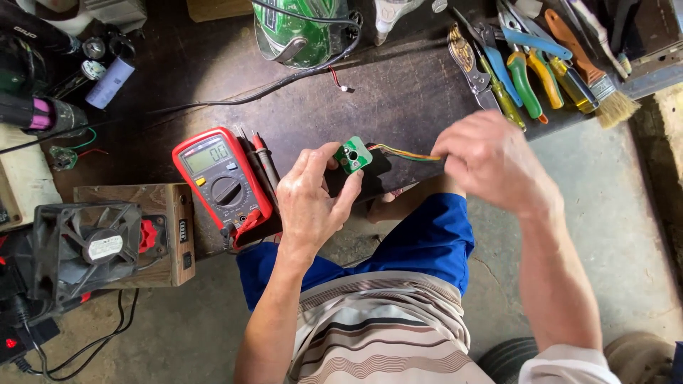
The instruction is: The person sits on the floor and uses a soldering iron to solder wires to a small green circuit board. They handle a spool of solder and a small container of flux while working on the board.
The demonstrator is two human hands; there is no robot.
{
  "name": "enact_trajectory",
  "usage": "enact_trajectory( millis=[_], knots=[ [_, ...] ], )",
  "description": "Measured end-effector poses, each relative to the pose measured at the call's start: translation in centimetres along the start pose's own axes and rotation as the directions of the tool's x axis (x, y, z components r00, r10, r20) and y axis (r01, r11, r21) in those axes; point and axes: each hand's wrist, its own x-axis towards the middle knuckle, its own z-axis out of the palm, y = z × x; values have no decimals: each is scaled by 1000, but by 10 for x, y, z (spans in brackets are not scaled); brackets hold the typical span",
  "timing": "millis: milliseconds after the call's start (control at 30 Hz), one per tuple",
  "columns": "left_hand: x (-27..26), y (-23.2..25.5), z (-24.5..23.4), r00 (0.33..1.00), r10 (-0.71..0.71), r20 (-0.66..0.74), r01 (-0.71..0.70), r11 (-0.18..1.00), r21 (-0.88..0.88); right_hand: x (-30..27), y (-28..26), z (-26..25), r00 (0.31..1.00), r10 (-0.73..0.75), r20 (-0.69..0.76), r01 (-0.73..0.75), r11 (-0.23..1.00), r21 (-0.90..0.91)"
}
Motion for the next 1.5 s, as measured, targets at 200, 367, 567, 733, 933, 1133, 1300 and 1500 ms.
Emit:
enact_trajectory(
  millis=[200,367,567,733,933,1133,1300,1500],
  knots=[
    [0,12,0,1000,10,-11,-8,994,111,53,29,2,977,-196,-84,119,828,-548],
    [0,13,2,999,22,-38,-16,987,160,63,-15,1,961,-183,-206,49,848,-527],
    [-3,1,12,996,35,-87,-19,983,182,22,-44,43,832,-117,-542,49,989,-138],
    [-3,2,8,996,41,-82,-30,991,130,22,-71,61,822,48,-567,31,991,130],
    [-12,5,2,997,44,-68,-38,996,83,17,-69,72,814,68,-577,19,990,143],
    [-35,18,-10,995,50,-92,-42,995,90,19,-67,67,817,57,-574,68,979,193],
    [-54,23,-13,987,104,-120,-96,993,68,19,-68,61,829,86,-553,64,967,246],
    [-69,38,-36,971,176,-160,-179,984,-3,30,-82,26,866,287,-409,-138,924,356]
  ],
)
